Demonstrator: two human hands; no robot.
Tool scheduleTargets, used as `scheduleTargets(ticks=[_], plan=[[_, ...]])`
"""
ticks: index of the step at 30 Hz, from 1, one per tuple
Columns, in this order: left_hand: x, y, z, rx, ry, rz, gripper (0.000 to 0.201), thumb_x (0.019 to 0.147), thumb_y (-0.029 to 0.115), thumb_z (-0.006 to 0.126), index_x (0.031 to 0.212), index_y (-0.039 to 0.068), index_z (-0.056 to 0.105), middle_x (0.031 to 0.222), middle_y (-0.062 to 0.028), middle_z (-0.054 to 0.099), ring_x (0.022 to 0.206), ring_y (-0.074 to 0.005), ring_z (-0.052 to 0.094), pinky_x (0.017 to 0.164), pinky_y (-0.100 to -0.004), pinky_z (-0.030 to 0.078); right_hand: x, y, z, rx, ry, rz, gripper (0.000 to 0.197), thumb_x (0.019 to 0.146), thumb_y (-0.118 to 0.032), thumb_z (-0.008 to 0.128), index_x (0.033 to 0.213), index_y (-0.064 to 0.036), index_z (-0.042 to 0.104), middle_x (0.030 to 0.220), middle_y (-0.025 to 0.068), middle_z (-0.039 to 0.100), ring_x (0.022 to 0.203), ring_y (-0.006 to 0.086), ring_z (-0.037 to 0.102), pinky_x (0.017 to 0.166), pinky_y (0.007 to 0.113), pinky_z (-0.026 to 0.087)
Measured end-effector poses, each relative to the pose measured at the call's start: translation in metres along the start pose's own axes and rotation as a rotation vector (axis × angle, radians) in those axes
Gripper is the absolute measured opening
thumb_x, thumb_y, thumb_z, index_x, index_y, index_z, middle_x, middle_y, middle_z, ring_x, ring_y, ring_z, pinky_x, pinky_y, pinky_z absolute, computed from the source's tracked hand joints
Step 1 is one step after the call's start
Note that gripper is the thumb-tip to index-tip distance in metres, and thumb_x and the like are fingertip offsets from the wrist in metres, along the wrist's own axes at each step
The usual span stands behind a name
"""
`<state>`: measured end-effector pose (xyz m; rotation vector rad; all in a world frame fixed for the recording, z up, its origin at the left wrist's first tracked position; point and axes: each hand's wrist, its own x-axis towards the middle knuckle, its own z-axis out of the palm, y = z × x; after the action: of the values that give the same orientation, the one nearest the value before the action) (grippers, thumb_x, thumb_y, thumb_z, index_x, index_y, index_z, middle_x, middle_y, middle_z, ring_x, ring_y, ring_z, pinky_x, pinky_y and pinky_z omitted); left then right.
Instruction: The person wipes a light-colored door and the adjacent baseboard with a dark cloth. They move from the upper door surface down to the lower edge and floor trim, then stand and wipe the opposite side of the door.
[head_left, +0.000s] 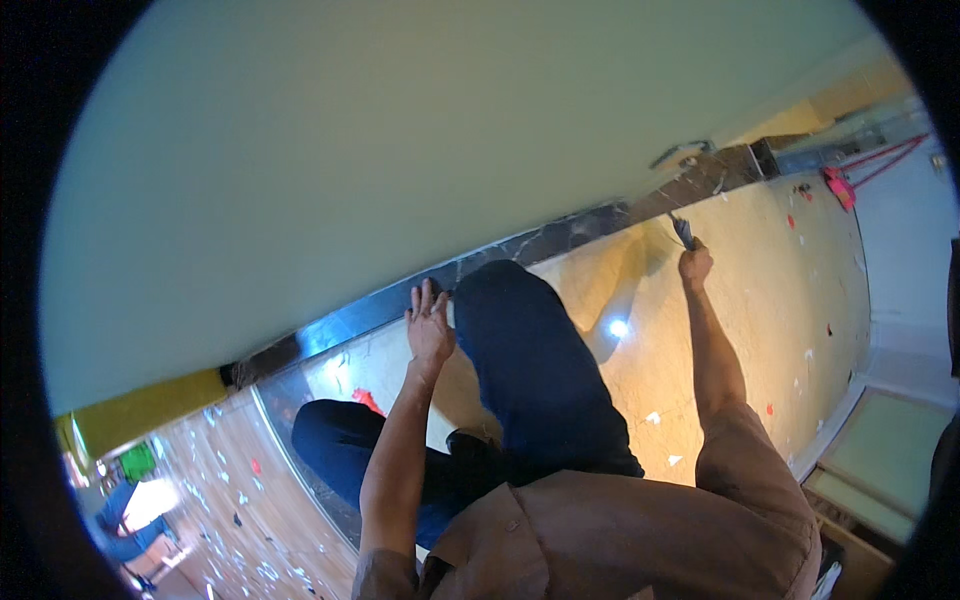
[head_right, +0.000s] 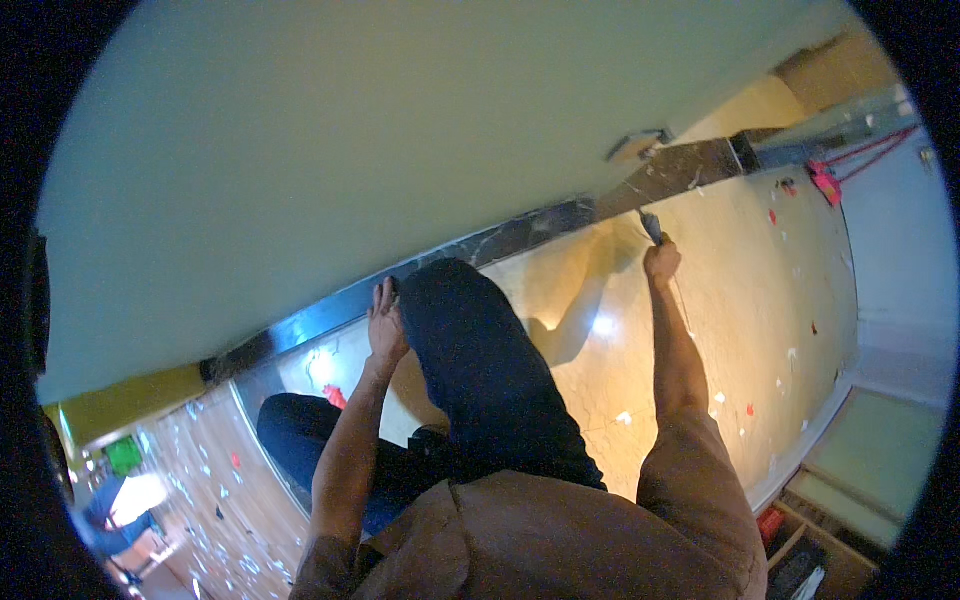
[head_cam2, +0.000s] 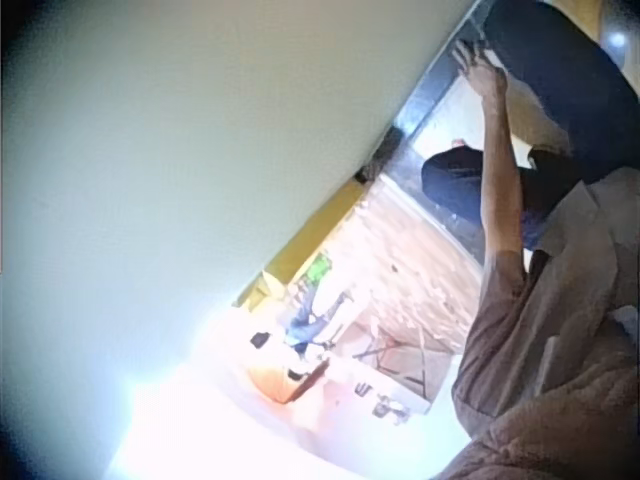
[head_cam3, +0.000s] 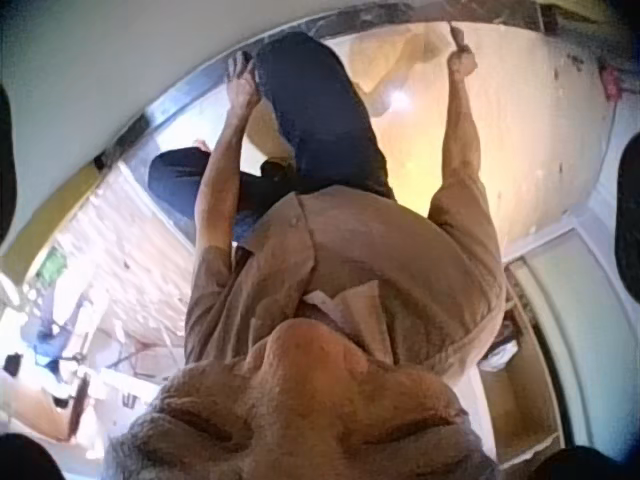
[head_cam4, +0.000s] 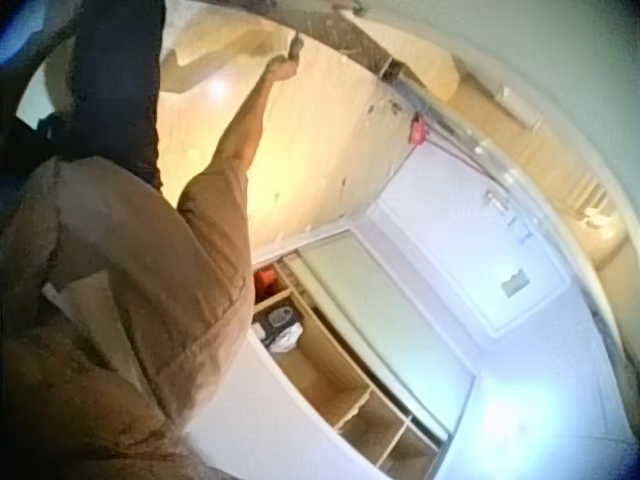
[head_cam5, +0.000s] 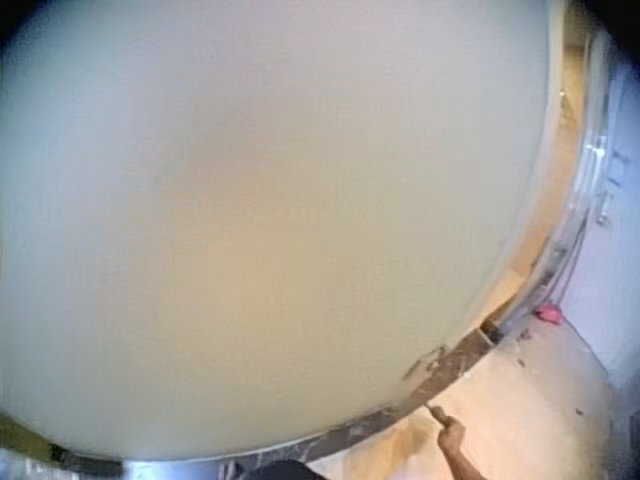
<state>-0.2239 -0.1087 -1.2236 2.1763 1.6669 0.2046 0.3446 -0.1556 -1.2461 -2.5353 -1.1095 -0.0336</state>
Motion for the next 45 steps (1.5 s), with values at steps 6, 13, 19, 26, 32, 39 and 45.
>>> scheduleTargets(ticks=[6, 13, 19, 26, 32, 39, 45], plan=[[0.007, 0.012, -0.006, -0.018, -0.041, 0.007, 0.050, 0.083, 0.001, 0.050, 0.131, 0.011, 0.060, 0.158, -0.0155, 0.032, 0.145, -0.0388, 0.030, 0.110, -0.0616, 0.033, -0.057, -0.098, 0.040, 0.621, 0.063, -0.195, 0.067, 0.072, 0.008, 0.046, 0.139, 0.0036, 0.050, 0.138, 0.0259, 0.054, 0.129, 0.0358, 0.053, 0.107, 0.041, 0.043], [0.026, -0.008, -0.018, 0.051, -0.046, 0.224, 0.049, 0.081, -0.004, 0.049, 0.130, -0.002, 0.056, 0.146, -0.0256, 0.045, 0.137, -0.0443, 0.040, 0.111, -0.0499, 0.038, -0.147, -0.212, 0.095, 0.157, -0.027, -0.466, 0.037, 0.088, -0.022, 0.061, 0.117, 0.0010, 0.063, 0.142, 0.0297, 0.045, 0.140, 0.0451, 0.034, 0.116, 0.058, 0.023], [0.027, -0.001, 0.002, -0.027, -0.343, 0.131, 0.045, 0.088, 0.009, 0.060, 0.132, 0.003, 0.056, 0.146, -0.0234, 0.046, 0.139, -0.0412, 0.039, 0.111, -0.0476, 0.039, -0.109, -0.165, 0.069, 0.161, 0.008, -0.541, 0.039, 0.090, -0.023, 0.061, 0.122, -0.0012, 0.062, 0.144, 0.0213, 0.047, 0.142, 0.0381, 0.034, 0.115, 0.057, 0.025], [0.026, 0.000, 0.004, -0.134, -0.363, 0.119, 0.042, 0.084, 0.019, 0.070, 0.123, 0.006, 0.062, 0.141, -0.0214, 0.051, 0.124, -0.0408, 0.053, 0.095, -0.0465, 0.050, -0.012, -0.101, 0.049, 0.242, -0.161, 0.370, 0.029, 0.093, -0.022, 0.057, 0.109, -0.0003, 0.068, 0.097, 0.0259, 0.069, 0.095, 0.0440, 0.066, 0.085, 0.050, 0.050], [0.011, -0.011, 0.000, -0.140, -0.120, 0.275, 0.027, 0.080, 0.020, 0.073, 0.102, 0.005, 0.066, 0.118, -0.0226, 0.062, 0.082, -0.0388, 0.069, 0.071, -0.0442, 0.057, -0.052, -0.119, 0.073, 0.596, 0.047, 0.815, 0.031, 0.093, -0.022, 0.058, 0.093, 0.0061, 0.070, 0.093, 0.0278, 0.070, 0.091, 0.0419, 0.068, 0.082, 0.049, 0.050], [0.023, -0.037, 0.043, -0.495, -0.153, 0.114, 0.025, 0.082, 0.024, 0.070, 0.099, 0.005, 0.068, 0.107, -0.0206, 0.067, 0.093, -0.0400, 0.066, 0.082, -0.0464, 0.052, -0.055, -0.128, 0.131, 0.915, 0.149, 0.810, 0.023, 0.089, -0.015, 0.060, 0.100, 0.0032, 0.069, 0.098, 0.0240, 0.070, 0.091, 0.0369, 0.068, 0.081, 0.045, 0.051], [0.009, -0.073, 0.102, -1.265, -0.140, -0.298, 0.034, 0.090, 0.024, 0.061, 0.119, 0.006, 0.064, 0.125, -0.0174, 0.063, 0.121, -0.0363, 0.054, 0.104, -0.0465, 0.039, -0.106, -0.176, 0.024, 0.508, 0.246, -0.077, 0.035, 0.085, -0.005, 0.055, 0.119, -0.0042, 0.065, 0.111, 0.0190, 0.069, 0.095, 0.0413, 0.067, 0.085, 0.046, 0.052]])
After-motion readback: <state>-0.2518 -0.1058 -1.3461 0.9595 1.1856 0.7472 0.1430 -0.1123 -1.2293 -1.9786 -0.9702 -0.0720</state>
